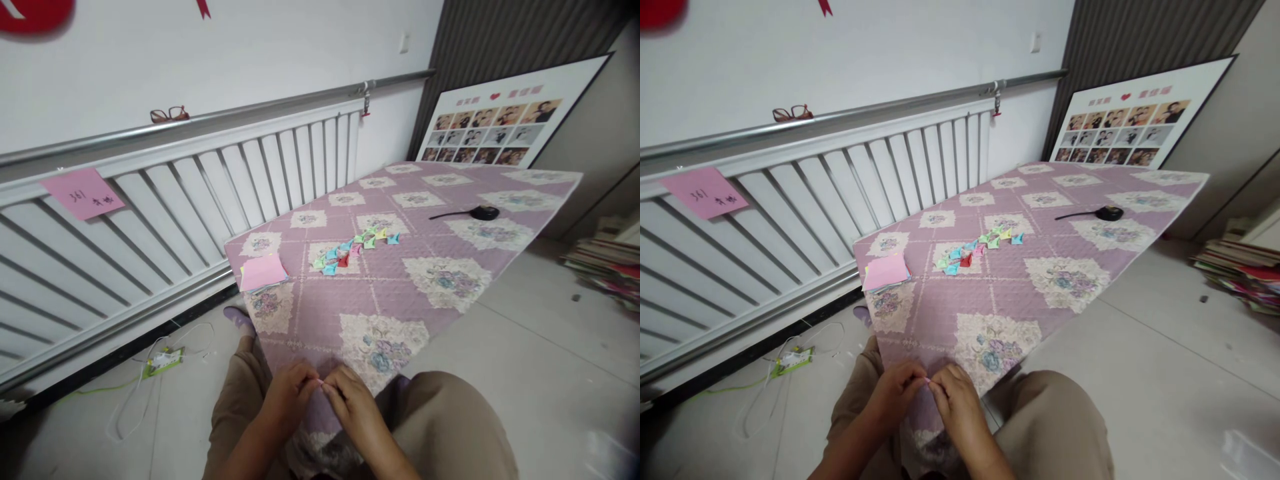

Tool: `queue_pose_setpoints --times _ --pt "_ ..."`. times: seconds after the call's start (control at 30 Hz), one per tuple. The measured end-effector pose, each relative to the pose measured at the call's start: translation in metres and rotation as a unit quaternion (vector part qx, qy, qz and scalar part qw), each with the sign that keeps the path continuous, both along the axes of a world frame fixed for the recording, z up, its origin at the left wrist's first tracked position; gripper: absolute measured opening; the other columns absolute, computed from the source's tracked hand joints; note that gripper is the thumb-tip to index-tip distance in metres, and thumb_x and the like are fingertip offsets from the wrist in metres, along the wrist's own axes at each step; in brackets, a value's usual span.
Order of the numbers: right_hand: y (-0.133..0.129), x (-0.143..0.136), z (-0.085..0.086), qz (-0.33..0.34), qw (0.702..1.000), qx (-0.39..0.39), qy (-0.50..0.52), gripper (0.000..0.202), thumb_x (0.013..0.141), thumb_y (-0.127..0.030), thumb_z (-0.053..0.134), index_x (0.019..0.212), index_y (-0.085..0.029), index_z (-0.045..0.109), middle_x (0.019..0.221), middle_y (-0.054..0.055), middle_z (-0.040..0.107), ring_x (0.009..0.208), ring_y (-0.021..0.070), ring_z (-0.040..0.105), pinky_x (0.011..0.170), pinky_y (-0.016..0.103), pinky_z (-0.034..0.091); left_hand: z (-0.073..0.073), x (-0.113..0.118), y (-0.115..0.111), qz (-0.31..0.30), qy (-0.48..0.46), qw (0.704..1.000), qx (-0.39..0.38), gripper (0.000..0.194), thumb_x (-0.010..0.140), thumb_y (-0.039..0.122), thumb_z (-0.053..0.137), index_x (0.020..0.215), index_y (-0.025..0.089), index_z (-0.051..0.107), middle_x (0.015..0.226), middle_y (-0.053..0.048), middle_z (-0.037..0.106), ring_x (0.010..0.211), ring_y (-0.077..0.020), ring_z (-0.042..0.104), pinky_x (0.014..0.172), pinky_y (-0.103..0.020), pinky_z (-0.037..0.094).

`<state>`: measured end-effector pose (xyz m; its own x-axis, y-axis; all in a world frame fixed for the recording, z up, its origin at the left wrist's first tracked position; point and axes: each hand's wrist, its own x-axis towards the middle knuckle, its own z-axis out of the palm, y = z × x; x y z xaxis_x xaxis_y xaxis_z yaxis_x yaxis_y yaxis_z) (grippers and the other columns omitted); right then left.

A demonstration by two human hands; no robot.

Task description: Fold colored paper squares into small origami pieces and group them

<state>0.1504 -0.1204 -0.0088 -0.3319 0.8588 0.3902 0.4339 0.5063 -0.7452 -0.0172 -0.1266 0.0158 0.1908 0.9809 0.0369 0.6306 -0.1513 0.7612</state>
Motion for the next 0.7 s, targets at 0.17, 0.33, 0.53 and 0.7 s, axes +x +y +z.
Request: queue_pose_setpoints --times 0.17,0.33,0.53,0.7 --pt "0.0007 -0.0004 -0.0018 0.003 1.0 -0.013 -0.002 0.019 0.091 -0.024 0.049 0.073 -0.022 0.054 0.073 0.001 0.058 0.073 0.0171 0.055 0.064 0.029 0.044 0.0035 0.0016 0.0002 -0.021 -0.007 1.0 0.003 0.014 0.083 0.017 0.052 0.076 0.019 0.063 0.077 -0.002 0.062 0.077 -0.0168 0.056 0.071 -0.027 0.038" --pt "-0.0009 0.0006 0.0034 0.007 0.999 -0.035 0.004 0.012 0.092 -0.025 0.049 0.083 -0.023 0.057 0.08 0.001 0.058 0.078 0.0172 0.056 0.069 0.03 0.045 -0.0004 0.0039 -0.0029 -0.009 0.035 0.999 -0.004 0.014 0.086 0.017 0.045 0.081 0.019 0.058 0.084 -0.004 0.06 0.082 -0.0187 0.055 0.074 -0.03 0.037" --pt "-0.0023 0.0 0.0011 -0.005 1.0 -0.024 0.009 0.021 0.092 -0.026 0.046 0.072 -0.021 0.052 0.072 0.001 0.055 0.072 0.0163 0.053 0.065 0.028 0.042 -0.0035 0.0067 -0.0048 0.005 0.027 1.0 0.001 0.015 0.086 0.017 0.041 0.08 0.019 0.054 0.084 -0.005 0.058 0.082 -0.0191 0.053 0.076 -0.031 0.038" --pt "-0.0006 0.0004 0.0037 -0.027 0.996 -0.077 0.034 0.025 0.091 -0.031 0.047 0.069 -0.021 0.052 0.068 -0.001 0.052 0.068 0.0148 0.052 0.062 0.026 0.039 -0.0038 0.0092 -0.0034 0.062 -0.125 0.989 -0.058 0.012 0.081 0.023 0.05 0.089 0.018 0.059 0.082 -0.002 0.061 0.079 -0.0169 0.055 0.074 -0.029 0.04"
